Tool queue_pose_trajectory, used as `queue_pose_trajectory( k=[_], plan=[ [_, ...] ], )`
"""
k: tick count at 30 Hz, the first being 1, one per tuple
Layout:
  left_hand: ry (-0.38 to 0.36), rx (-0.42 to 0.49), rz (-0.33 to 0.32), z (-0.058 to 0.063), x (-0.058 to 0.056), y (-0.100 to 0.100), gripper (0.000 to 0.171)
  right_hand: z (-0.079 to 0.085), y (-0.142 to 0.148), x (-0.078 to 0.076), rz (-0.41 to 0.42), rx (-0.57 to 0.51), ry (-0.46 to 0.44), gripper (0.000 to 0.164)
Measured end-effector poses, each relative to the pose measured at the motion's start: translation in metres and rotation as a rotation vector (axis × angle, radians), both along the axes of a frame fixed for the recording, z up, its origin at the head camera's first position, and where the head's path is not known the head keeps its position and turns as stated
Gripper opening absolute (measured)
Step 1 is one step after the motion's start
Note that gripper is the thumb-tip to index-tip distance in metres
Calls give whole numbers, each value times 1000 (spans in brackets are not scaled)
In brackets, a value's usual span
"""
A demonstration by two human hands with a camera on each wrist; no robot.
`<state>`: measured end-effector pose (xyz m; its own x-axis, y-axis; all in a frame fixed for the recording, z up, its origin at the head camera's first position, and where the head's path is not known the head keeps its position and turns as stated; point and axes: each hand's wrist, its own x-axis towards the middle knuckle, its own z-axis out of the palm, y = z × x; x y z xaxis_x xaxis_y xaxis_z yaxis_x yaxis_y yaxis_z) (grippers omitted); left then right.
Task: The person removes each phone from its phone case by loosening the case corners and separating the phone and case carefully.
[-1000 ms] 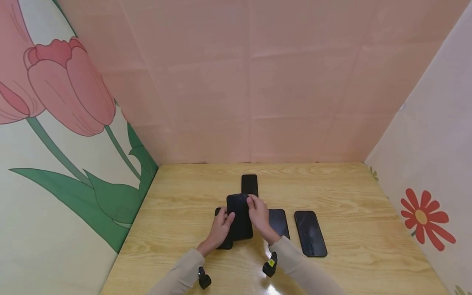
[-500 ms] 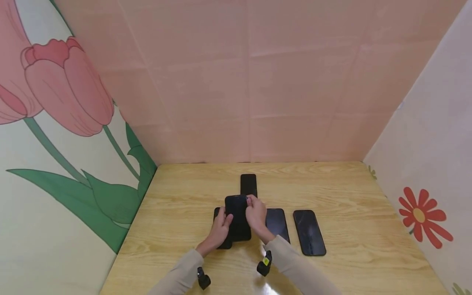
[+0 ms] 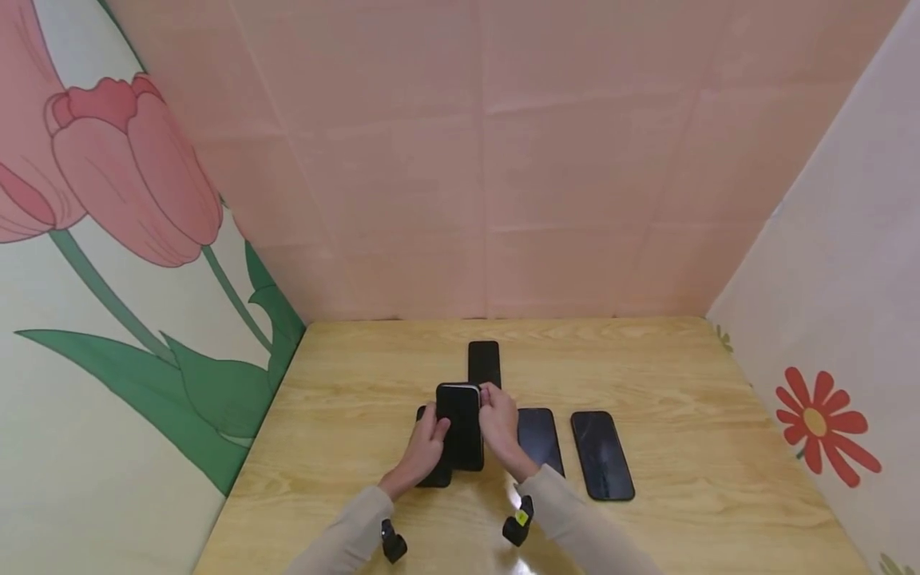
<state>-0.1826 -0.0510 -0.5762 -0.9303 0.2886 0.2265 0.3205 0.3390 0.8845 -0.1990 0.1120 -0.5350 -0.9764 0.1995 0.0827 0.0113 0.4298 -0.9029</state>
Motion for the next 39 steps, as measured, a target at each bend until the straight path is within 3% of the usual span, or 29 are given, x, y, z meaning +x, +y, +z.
queue_pose_trajectory(
  k=[4,9,14,20,26,39],
  plan=[
    [-7,7,-1,0,0,-2,22,1,2,0,45,-55,15,23],
    [-26,46,11,-1,1,-4,19,3,4,-2,139,-260,-99,26],
    [-35,60,35,1,-3,-5,20,3,9,-8,229,-358,-156,30],
    [-70,21,37,-1,-4,-9,17,0,13,-7,300,-388,-179,33],
    [-103,53,33,0,-5,-9,17,-1,16,-6,366,-392,-192,32],
    [-91,91,31,0,-6,-10,23,-9,14,-2,338,-375,-227,28]
  ],
)
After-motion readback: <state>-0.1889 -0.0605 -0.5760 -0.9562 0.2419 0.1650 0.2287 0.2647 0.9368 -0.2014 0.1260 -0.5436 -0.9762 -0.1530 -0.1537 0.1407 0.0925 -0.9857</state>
